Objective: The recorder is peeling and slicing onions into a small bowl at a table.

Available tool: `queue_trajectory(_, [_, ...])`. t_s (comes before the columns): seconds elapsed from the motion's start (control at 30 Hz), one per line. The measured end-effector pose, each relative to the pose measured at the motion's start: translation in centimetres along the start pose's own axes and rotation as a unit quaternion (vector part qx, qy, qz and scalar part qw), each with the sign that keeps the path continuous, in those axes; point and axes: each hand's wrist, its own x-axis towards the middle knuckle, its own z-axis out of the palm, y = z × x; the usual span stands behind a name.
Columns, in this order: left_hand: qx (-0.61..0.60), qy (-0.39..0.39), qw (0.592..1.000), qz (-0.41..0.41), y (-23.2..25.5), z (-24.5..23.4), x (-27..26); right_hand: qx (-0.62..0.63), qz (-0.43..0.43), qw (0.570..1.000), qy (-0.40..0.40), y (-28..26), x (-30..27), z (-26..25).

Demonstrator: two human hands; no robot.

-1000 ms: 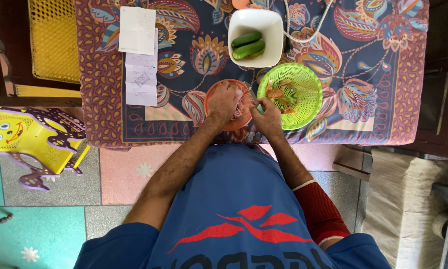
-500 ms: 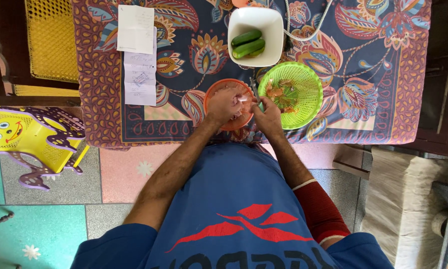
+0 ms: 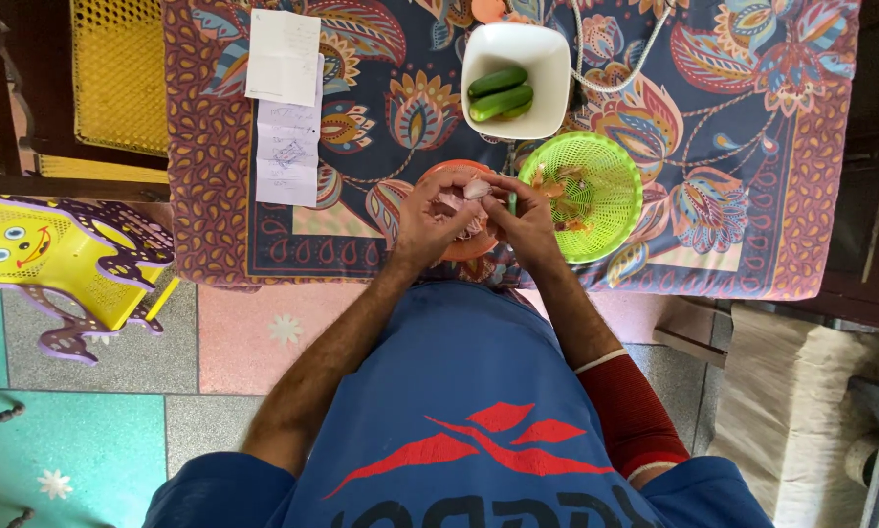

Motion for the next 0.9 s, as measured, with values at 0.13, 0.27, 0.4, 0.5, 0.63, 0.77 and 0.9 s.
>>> queue_trajectory(0.13, [0.033,0.022,0.999,0.021,-1.8,-0.2,-0.1,-0.012,-0.028,0.999,-0.029,-0.1,0.2,-0.1])
queue_trajectory(0.27, [-0.033,0.018,0.998,-0.059,-2.5,-0.4,0.1,-0.079,-0.082,0.993,-0.019,-0.9,0.5,0.7])
queue_trajectory(0.4, [-0.115,0.047,0.988,-0.097,-2.4,-0.7,0.2,-0.213,-0.106,0.971,0.022,-0.9,0.7,1.0])
queue_trajectory(0.5, [-0.199,0.047,0.977,-0.061,-1.7,-0.6,0.3,-0.275,-0.133,0.951,0.042,-1.4,0.2,1.5])
queue_trajectory(0.63, [-0.207,0.066,0.975,-0.042,-3.0,-0.6,0.3,-0.362,-0.164,0.916,0.047,-2.5,-0.5,2.3])
queue_trajectory(0.77, [-0.206,0.076,0.975,-0.034,-3.3,-0.4,0.2,-0.417,-0.169,0.891,0.065,-3.1,-0.6,2.8])
queue_trajectory(0.9, [-0.203,0.08,0.975,-0.035,-3.2,-0.1,0.1,-0.451,-0.192,0.868,0.08,-2.6,-0.4,2.7])
